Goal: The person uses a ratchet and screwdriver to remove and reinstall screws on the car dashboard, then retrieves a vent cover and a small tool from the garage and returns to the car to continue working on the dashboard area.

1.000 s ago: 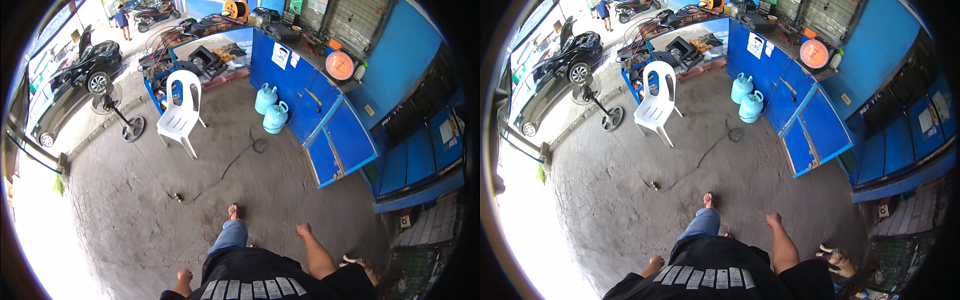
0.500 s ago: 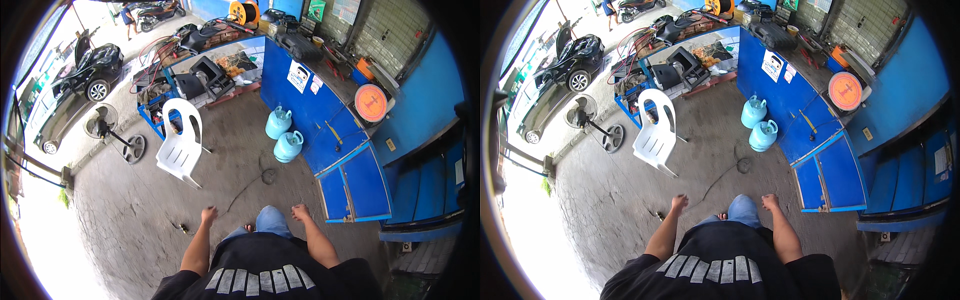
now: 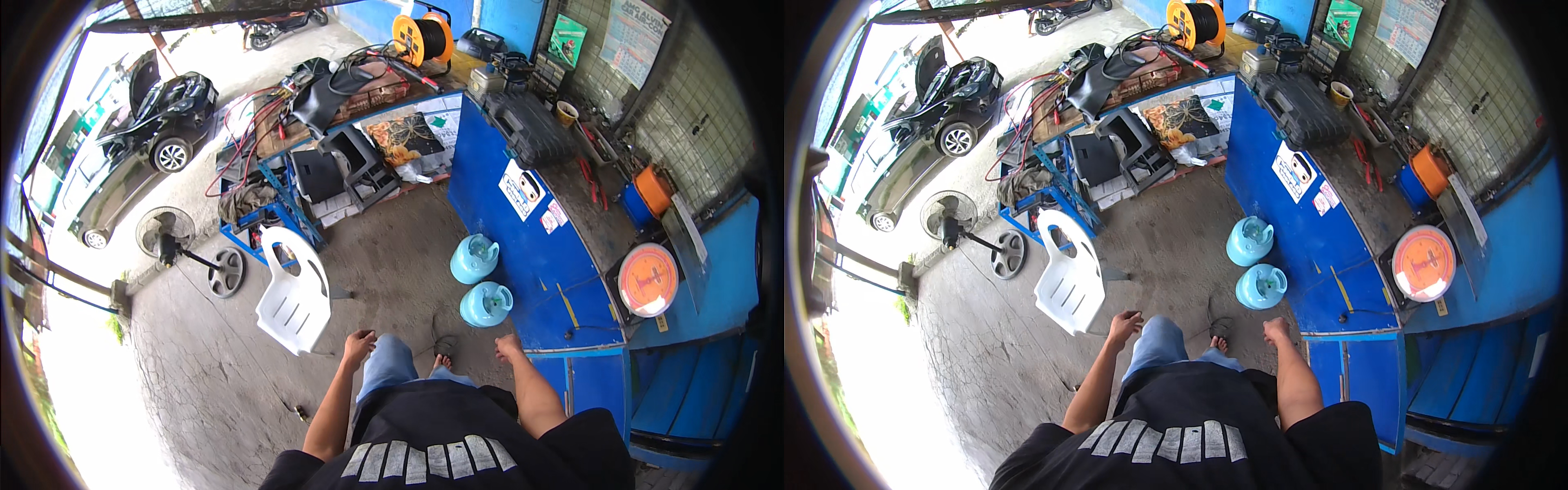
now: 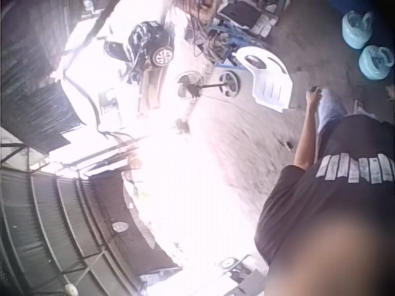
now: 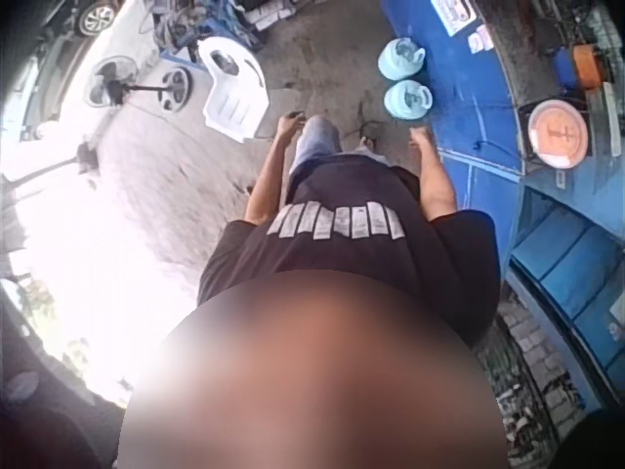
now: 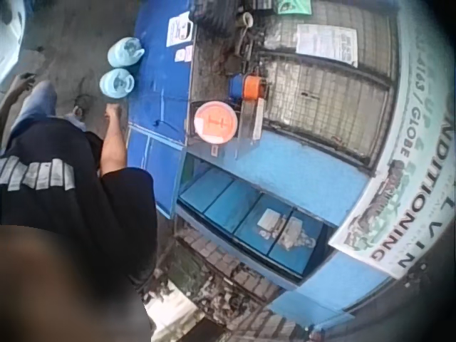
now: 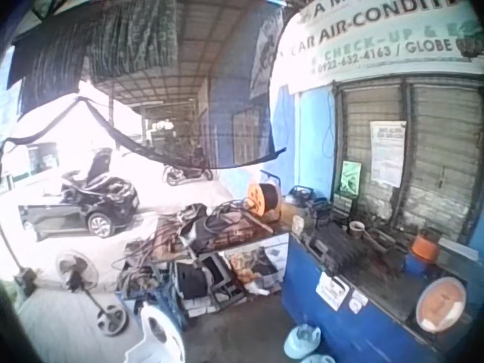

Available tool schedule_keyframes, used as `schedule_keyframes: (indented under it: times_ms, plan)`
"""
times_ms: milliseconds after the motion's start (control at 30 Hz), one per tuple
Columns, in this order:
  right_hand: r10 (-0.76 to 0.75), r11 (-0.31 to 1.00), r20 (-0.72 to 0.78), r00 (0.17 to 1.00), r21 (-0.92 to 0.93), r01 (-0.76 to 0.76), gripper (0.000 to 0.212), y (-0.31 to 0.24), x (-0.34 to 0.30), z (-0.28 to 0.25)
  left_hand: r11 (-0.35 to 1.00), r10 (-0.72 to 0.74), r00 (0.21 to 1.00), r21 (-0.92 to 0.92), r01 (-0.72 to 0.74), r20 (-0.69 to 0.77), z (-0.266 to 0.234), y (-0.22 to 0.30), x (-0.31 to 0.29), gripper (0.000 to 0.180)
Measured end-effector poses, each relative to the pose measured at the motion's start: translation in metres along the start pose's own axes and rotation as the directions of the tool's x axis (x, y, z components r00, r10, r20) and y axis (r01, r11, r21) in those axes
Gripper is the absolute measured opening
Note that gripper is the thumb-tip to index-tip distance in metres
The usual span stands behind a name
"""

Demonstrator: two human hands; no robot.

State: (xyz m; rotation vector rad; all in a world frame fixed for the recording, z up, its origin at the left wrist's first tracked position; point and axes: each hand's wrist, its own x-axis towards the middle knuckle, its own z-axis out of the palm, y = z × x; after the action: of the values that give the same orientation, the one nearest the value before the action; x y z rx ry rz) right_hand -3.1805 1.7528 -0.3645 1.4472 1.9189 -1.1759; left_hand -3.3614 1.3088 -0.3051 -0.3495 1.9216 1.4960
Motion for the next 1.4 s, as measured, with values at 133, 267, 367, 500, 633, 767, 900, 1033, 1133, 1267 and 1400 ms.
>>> schedule_keyframes:
  times_ms: [133,267,367,500,633,767,900,1033,1133,1267,1400]
  plan:
    - [-0.031,0.999,0.026,0.999,0.025,0.03,0.025,-0.085,0.044,0.005,0.999,-0.042,0.999,-0.026,0.042,-0.022,-0.025,0.033,0.059,0.04]
    - [-0.037,0.997,0.057,0.998,-0.069,0.041,0.029,-0.163,0.084,0.043,1.0,-0.021,0.999,0.003,0.021,0.043,-0.042,0.087,0.175,0.045]
    - [-0.014,0.992,0.015,1.0,-0.125,0.015,0.039,-0.216,0.094,0.076,0.995,-0.088,0.993,-0.043,0.091,0.075,-0.051,0.132,0.275,0.036]
    - [0.088,0.99,0.036,0.995,-0.114,-0.083,0.039,-0.287,0.087,0.117,0.982,-0.189,0.976,0.035,0.186,0.112,-0.065,0.177,0.38,0.036]
    - [-0.118,0.991,0.014,0.993,-0.057,0.118,0.034,-0.357,0.087,0.151,0.968,-0.189,0.976,0.19,0.166,0.109,-0.083,0.214,0.46,0.036]
    - [-0.158,0.986,0.029,0.987,-0.044,0.16,0.038,-0.406,0.098,0.17,0.972,-0.179,0.983,0.164,0.169,0.05,-0.092,0.243,0.514,0.033]
    - [-0.209,0.961,0.031,0.977,-0.179,0.211,0.042,-0.425,0.109,0.172,0.971,-0.195,0.979,0.156,0.183,0.067,-0.098,0.249,0.53,0.029]
    - [-0.188,0.964,-0.03,0.982,-0.199,0.178,0.032,-0.422,0.119,0.161,0.953,-0.261,0.964,0.17,0.25,0.046,-0.105,0.236,0.513,0.029]
    - [-0.215,0.966,-0.081,0.973,-0.163,0.2,0.033,-0.413,0.129,0.146,0.927,-0.333,0.943,0.184,0.326,0.012,-0.108,0.224,0.489,0.031]
    - [-0.121,0.99,-0.052,0.991,-0.084,0.116,0.036,-0.402,0.141,0.107,0.837,-0.422,0.907,0.385,0.388,0.004,-0.099,0.221,0.464,0.033]
    - [-0.135,0.989,-0.102,0.986,-0.075,0.127,0.037,-0.41,0.146,0.045,0.891,-0.276,0.952,0.407,0.202,0.132,-0.053,0.254,0.464,0.032]
